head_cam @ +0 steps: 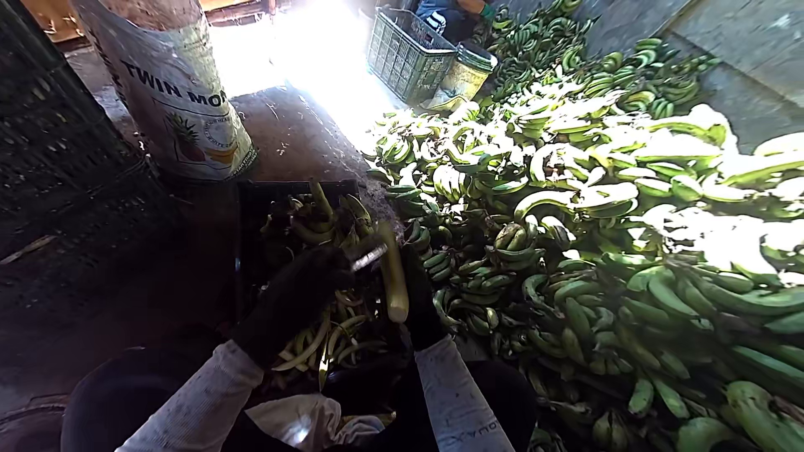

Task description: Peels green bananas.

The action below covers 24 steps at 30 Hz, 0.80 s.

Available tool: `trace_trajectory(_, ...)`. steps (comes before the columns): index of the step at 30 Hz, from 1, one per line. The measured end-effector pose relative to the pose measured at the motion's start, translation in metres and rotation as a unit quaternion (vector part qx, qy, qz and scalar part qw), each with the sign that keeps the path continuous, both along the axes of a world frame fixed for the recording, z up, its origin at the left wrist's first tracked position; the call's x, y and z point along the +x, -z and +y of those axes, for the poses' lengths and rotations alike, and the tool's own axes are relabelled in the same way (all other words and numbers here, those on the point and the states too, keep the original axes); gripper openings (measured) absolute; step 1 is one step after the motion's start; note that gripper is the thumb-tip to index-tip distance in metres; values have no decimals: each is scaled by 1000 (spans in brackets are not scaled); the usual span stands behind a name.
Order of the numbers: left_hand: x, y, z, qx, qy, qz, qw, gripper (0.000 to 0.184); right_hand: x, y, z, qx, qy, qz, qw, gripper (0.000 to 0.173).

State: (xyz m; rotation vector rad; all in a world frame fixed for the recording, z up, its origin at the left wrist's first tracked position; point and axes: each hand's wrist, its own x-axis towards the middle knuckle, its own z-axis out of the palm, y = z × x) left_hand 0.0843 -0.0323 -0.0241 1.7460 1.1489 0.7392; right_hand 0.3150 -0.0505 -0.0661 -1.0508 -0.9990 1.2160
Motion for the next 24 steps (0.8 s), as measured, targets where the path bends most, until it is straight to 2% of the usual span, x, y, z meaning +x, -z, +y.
trace_trajectory(2,7,2,-19,-26,90,-10,996,40,9,-4,2,30,30,-45,998,59)
trace_trajectory(4,14,14,-27,-17,131,7,991,51,12,-3,4,8,59,-57,997,50)
trace_trajectory(6,19,25,-24,18,124,48,991,51,10,-1,6,-14,55,-74,996,50)
trace_trajectory(8,20,29,-10,61,70,114,989,45,2,4,2,-14,11,-51,999,46)
trace_trajectory(10,14,28,11,70,-37,144,986,36,-11,7,-2,-31,-42,7,999,41)
trace_trajectory(12,-2,26,28,63,-127,114,983,39,-17,7,-12,-50,-79,-12,996,43)
trace_trajectory(14,-8,18,31,45,-151,54,986,38,-16,6,-12,-63,-72,2,995,43)
trace_trajectory(17,2,10,11,28,-76,38,996,37,-5,2,-2,-42,-5,-45,998,41)
trace_trajectory(20,17,22,-7,73,40,133,988,50,3,3,4,-15,27,-95,995,43)
trace_trajectory(21,21,27,-10,92,57,153,982,53,1,1,4,-28,29,-80,996,43)
trace_trajectory(24,21,35,3,118,8,178,977,44,-8,3,0,-52,-18,-49,997,40)
